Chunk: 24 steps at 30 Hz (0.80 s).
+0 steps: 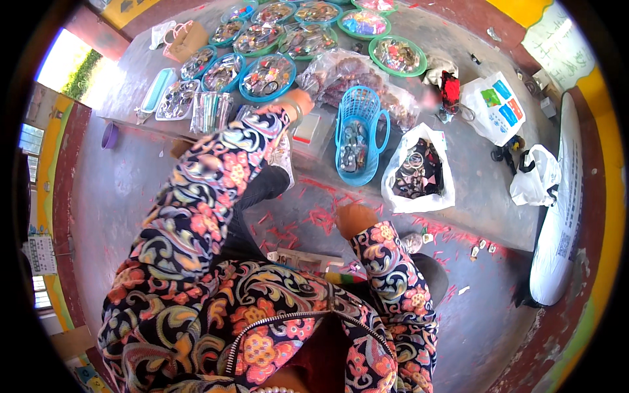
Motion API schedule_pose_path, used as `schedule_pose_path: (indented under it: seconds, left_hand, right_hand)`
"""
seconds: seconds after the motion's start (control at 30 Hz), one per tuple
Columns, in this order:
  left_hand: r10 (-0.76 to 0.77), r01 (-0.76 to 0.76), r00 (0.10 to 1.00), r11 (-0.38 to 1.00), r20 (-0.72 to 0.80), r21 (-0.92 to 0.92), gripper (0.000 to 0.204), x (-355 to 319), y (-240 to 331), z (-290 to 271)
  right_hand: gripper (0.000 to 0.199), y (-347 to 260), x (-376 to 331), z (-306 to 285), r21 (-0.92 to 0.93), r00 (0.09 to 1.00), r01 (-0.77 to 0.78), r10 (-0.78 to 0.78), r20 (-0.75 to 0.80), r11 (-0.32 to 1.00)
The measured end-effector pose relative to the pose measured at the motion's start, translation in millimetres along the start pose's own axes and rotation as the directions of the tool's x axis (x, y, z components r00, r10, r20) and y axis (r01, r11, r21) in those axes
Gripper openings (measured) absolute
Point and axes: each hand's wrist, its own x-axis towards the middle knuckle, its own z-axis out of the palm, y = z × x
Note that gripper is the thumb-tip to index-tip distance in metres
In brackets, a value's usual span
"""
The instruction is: The person sits on the floor and assembles small keychains by hand. They pick up metal rings and small decorative charms from a white bag and a blue basket, then link them together. The person occasionally uses a small white card to assist in the assembly process.
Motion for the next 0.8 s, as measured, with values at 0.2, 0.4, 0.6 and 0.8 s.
schedule_pose_path:
  seconds: [0.2,0.4,0.6,0.8]
  left_hand:
    - [-0.319,0.329,0.944,0.929,0.083,-0.170,0.030,-3.0,-5.0,106.8]
    - [-0.377,0.346,0.920,0.910,-0.110,-0.228,0.027,-20.6,-45.9,125.1]
    - [-0.482,0.463,0.875,0.862,-0.052,-0.206,0.027,-0.5,-50.3,143.0]
    - [-0.530,0.492,0.843,0.829,-0.091,-0.266,0.027,6.2,-55.1,158.9]
  right_hand:
    - [0.024,-1.3,0.2,-5.9,-0.031,0.999,-0.048,0.049,0.024,0.998]
    - [0.023,-16.0,14.9,-9.9,0.034,0.998,0.061,-0.061,0.021,0.998]
    - [0.021,-12.7,18.4,-5.5,0.097,0.994,0.107,-0.105,-0.021,0.990]
    - [0.021,-15.5,24.1,-4.6,0.142,0.991,0.133,-0.129,-0.038,0.981]
